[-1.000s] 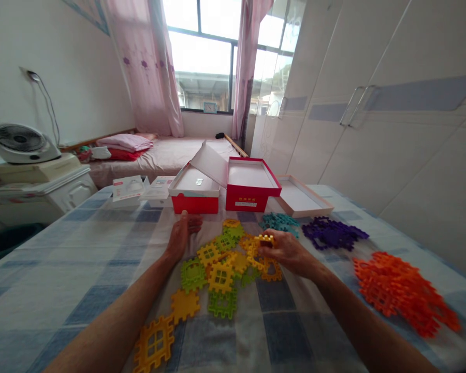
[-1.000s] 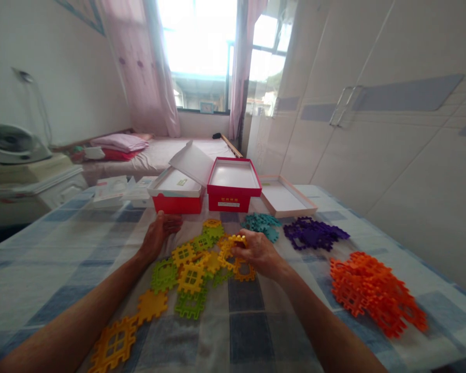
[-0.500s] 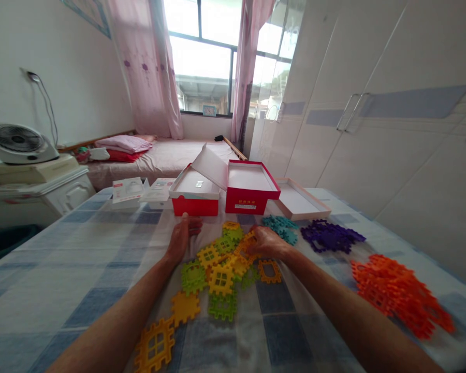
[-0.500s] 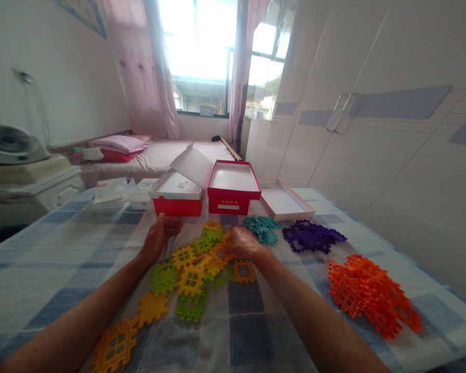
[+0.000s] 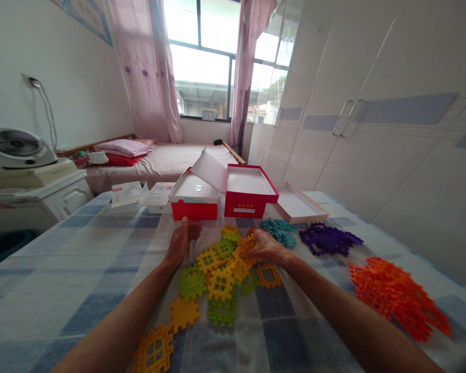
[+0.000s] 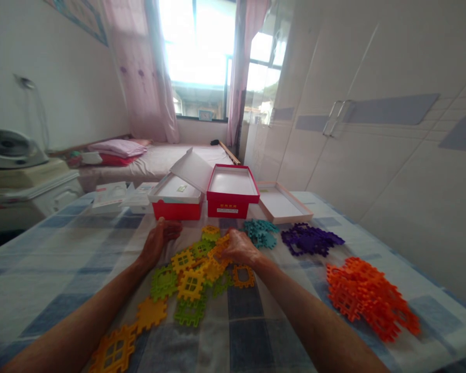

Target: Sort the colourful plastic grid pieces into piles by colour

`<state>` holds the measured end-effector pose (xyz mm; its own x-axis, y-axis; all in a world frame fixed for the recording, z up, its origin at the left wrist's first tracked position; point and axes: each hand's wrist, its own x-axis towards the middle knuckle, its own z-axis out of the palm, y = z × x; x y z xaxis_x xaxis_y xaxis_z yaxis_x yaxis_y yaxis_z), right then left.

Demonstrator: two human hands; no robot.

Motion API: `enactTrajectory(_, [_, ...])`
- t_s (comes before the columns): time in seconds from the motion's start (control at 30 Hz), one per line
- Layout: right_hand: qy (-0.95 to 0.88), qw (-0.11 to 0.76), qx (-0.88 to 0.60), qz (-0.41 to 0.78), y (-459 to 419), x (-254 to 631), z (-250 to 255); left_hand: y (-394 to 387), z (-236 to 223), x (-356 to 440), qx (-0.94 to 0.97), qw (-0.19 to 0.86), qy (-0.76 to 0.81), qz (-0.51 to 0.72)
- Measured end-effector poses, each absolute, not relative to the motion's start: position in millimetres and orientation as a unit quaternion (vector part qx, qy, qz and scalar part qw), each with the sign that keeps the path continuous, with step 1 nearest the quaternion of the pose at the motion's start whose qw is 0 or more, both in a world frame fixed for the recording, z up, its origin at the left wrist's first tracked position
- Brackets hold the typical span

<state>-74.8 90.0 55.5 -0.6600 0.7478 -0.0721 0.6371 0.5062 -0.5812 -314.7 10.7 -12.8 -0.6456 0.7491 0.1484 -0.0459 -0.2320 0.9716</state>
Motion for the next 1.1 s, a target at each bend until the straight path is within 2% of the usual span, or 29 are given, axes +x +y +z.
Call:
enactTrajectory(0.07, [-0.849, 0.122, -0.396, 0.328, 88, -69, 59, 10, -13, -315, 0.316, 0.277, 0.553, 0.72])
enactTrajectory(0.17, [-0.802, 0.165, -0.365, 0.443, 87, -48, 69, 10, -13, -314, 0.315, 0.273, 0.555, 0.72])
enactTrajectory(0.23, [-0.775, 0.153, -0.334, 0.515, 86, -27, 75, 10, -12, -314, 0.319, 0.271, 0.559, 0.716])
enactTrajectory(0.33, [-0.764, 0.09, -0.32, 0.553, 81, 0, 74, 9, -11, -313, 0.325, 0.268, 0.562, 0.712])
enactTrajectory(0.47, [-0.792, 0.044, -0.346, 0.5, 67, 10, 65, 9, -14, -315, 0.332, 0.269, 0.562, 0.709])
enactTrajectory(0.63, [-0.852, 0.057, -0.397, 0.336, 54, 1, 65, 10, -19, -320, 0.333, 0.281, 0.556, 0.708])
enactTrajectory(0.77, [-0.866, 0.061, -0.416, 0.27, 49, 4, 63, 10, -19, -321, 0.332, 0.278, 0.559, 0.707])
enactTrajectory(1.0, [-0.867, 0.203, -0.344, 0.298, 30, 9, 48, 10, -19, -320, 0.33, 0.276, 0.559, 0.709])
enactTrajectory(1.1, [-0.835, 0.231, -0.347, 0.358, 27, 16, 43, 10, -18, -320, 0.331, 0.274, 0.564, 0.705])
